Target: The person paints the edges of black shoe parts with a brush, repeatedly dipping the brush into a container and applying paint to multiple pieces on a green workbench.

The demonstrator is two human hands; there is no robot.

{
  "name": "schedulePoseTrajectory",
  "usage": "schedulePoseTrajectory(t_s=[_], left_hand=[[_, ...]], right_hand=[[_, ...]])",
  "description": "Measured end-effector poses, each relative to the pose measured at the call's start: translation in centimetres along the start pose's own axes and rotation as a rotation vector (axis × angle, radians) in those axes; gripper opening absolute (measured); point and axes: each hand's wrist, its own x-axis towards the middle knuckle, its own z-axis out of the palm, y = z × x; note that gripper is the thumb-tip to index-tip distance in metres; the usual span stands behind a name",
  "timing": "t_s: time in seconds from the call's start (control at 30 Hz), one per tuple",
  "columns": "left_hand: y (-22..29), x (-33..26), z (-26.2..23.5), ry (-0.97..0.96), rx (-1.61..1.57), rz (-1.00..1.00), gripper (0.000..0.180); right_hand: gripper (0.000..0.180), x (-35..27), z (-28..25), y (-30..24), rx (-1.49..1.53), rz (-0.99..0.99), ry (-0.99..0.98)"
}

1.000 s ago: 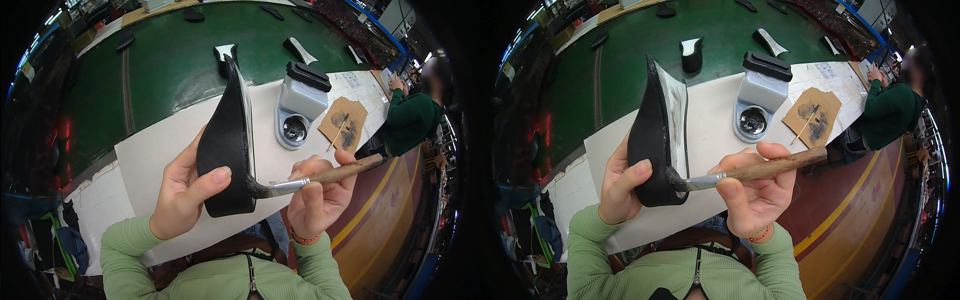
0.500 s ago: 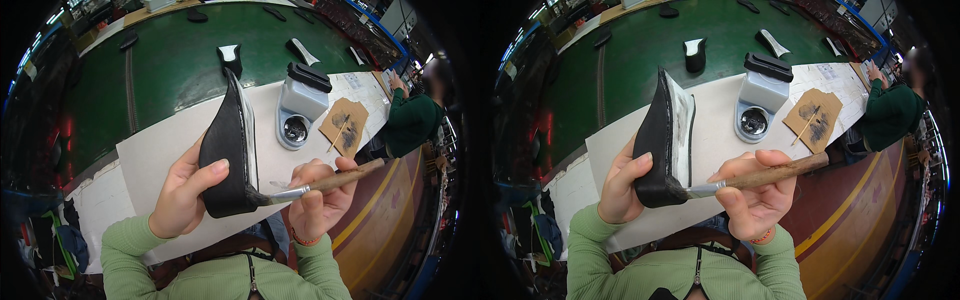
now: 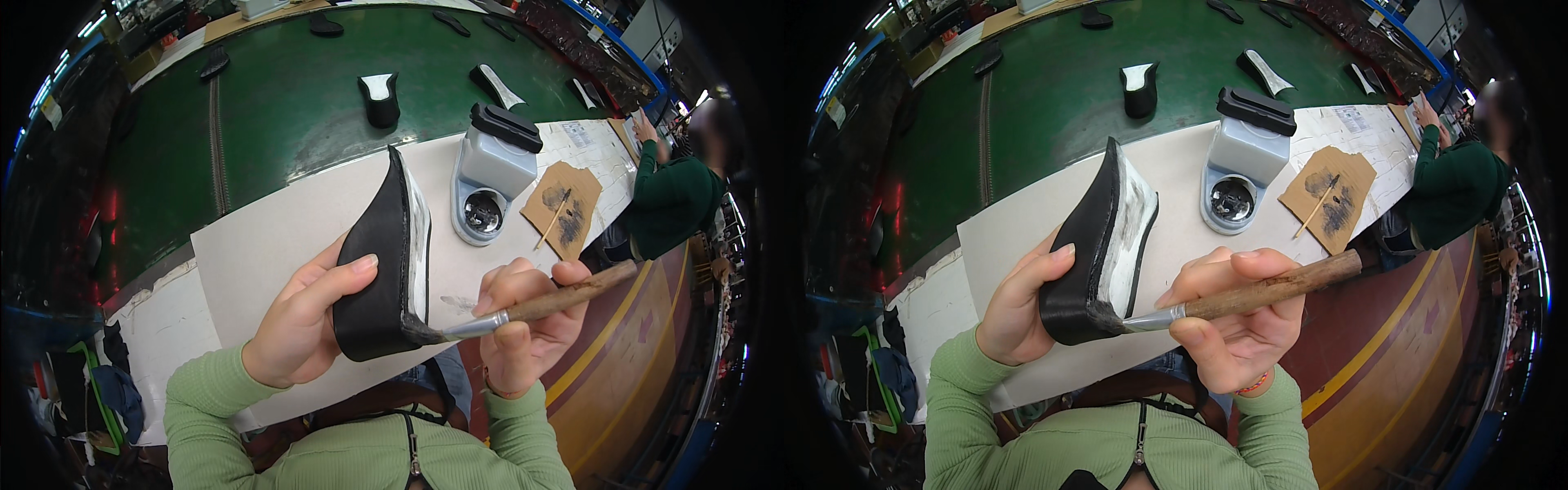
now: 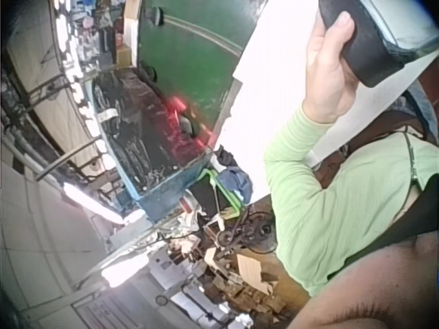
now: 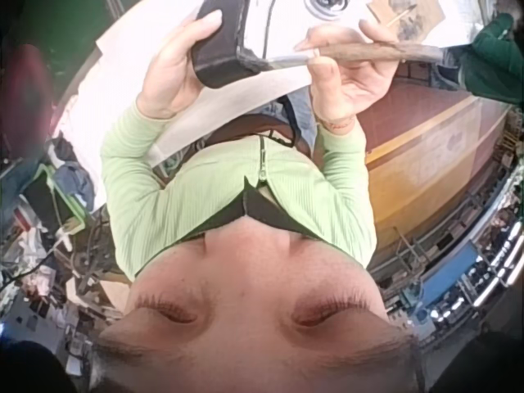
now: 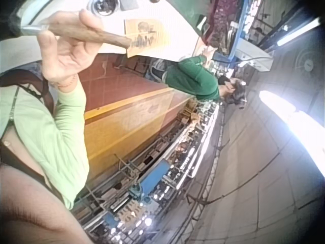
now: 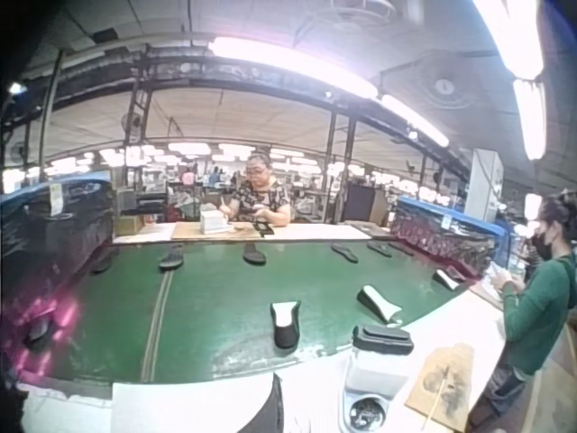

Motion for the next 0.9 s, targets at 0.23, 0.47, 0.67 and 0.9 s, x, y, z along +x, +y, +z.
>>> schedulePoseTrajectory(t_s=[0.23, 0.47, 0.67, 0.9], left_hand=[[-0.1, 0.0, -0.1, -0.004, -0.029, -0.084, 0.045], [0.4, -0.3, -0.1, -0.024, -0.067, -0.207, 0.044], [0.3, -0.4, 0.1, 0.027, -0.022, -0.283, 0.044], [0.5, -0.5, -0.1, -0.036, -0.100, -0.341, 0.042]], right_hand=[[0.055, 0.9, -0.1, -0.5, -0.017, -0.042, -0.091], [0.052, 2.1, -0.2, -0.4, -0.042, -0.131, -0.173], [0.050, 3.1, -0.3, -0.3, -0.027, -0.197, -0.258], [0.047, 3.9, -0.1, -0.3, 0.080, -0.165, -0.300]])
